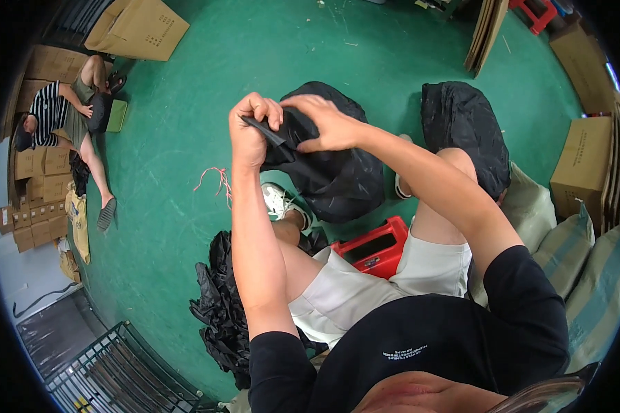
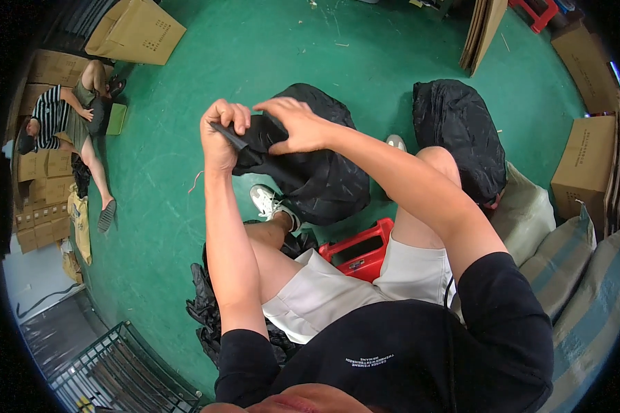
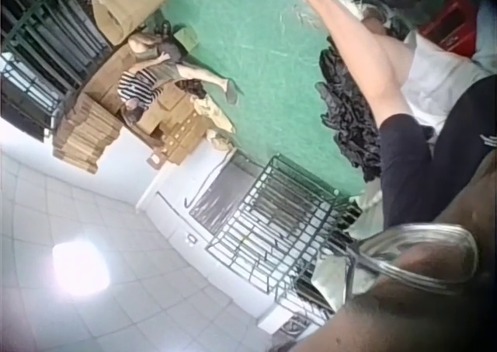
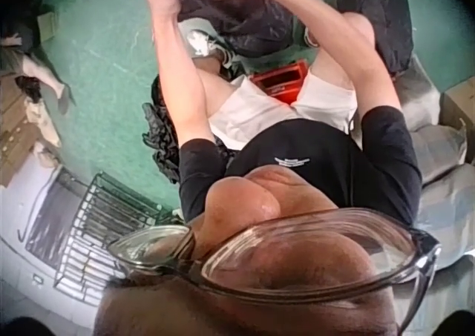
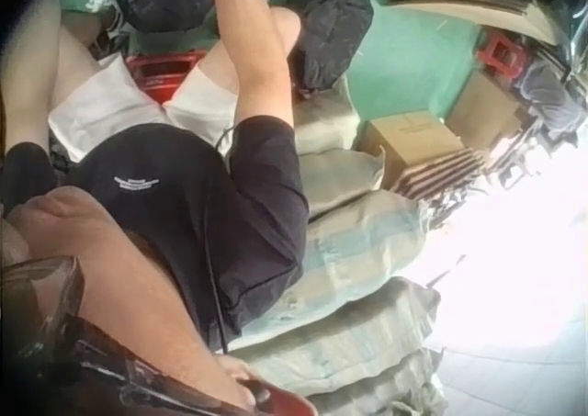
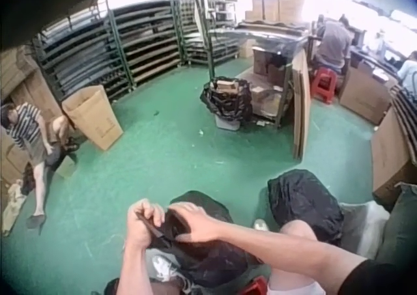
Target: The recorder is inspecting and organizing black fabric bags or covers in a warehouse setting.
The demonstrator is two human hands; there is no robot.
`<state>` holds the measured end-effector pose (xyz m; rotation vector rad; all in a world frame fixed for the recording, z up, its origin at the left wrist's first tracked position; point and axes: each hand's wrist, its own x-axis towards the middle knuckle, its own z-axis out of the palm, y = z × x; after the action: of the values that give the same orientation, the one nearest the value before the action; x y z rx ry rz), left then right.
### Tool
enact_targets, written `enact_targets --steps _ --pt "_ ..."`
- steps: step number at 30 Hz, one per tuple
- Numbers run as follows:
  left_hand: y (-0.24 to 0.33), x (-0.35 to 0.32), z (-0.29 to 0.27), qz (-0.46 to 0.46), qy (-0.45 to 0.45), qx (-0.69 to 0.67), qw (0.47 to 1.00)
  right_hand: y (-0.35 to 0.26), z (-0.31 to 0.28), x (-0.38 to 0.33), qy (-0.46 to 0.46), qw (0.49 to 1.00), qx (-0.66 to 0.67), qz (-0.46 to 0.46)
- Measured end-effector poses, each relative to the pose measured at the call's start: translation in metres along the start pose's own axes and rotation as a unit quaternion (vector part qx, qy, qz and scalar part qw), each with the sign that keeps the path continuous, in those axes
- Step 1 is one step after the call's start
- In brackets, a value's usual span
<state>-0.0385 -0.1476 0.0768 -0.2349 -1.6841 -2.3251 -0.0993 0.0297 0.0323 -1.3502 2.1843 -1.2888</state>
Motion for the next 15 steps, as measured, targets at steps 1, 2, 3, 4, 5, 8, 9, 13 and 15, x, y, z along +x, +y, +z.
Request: enact_targets --steps 1,2,3,4,5,8,9,13,15 --pt "0.0 0.0 0.0 -0.003 0.002 -0.001 1.0 -0.001 0.004 -0.002 -0.044 0.999 0.018 0.022" --pt "0.0 0.0 0.0 0.006 0.014 -0.024 1.0 -0.001 0.008 -0.002 -0.062 0.997 0.031 0.017" --pt "0.001 -0.001 -0.001 0.015 0.028 -0.047 0.998 -0.001 0.01 -0.003 -0.064 0.997 0.033 0.019" --pt "0.001 0.0 -0.003 0.014 0.026 -0.068 0.997 -0.006 0.008 -0.004 -0.095 0.988 0.103 0.068" --pt "0.001 0.0 -0.004 0.012 0.027 -0.069 0.997 -0.008 0.009 -0.004 -0.126 0.97 0.172 0.116" --pt "-0.002 0.001 -0.009 0.026 0.065 -0.135 0.988 0.013 0.03 -0.005 -0.036 0.981 0.136 0.136" --pt "-0.003 0.001 -0.01 0.026 0.065 -0.137 0.988 0.02 0.033 -0.004 -0.001 0.982 0.114 0.151" --pt "-0.005 -0.003 -0.029 0.034 0.143 -0.139 0.979 0.023 0.027 0.008 0.041 0.959 0.195 0.201" --pt "-0.006 -0.001 -0.028 0.001 0.335 -0.097 0.937 0.039 0.024 0.01 0.053 0.936 0.271 0.22"
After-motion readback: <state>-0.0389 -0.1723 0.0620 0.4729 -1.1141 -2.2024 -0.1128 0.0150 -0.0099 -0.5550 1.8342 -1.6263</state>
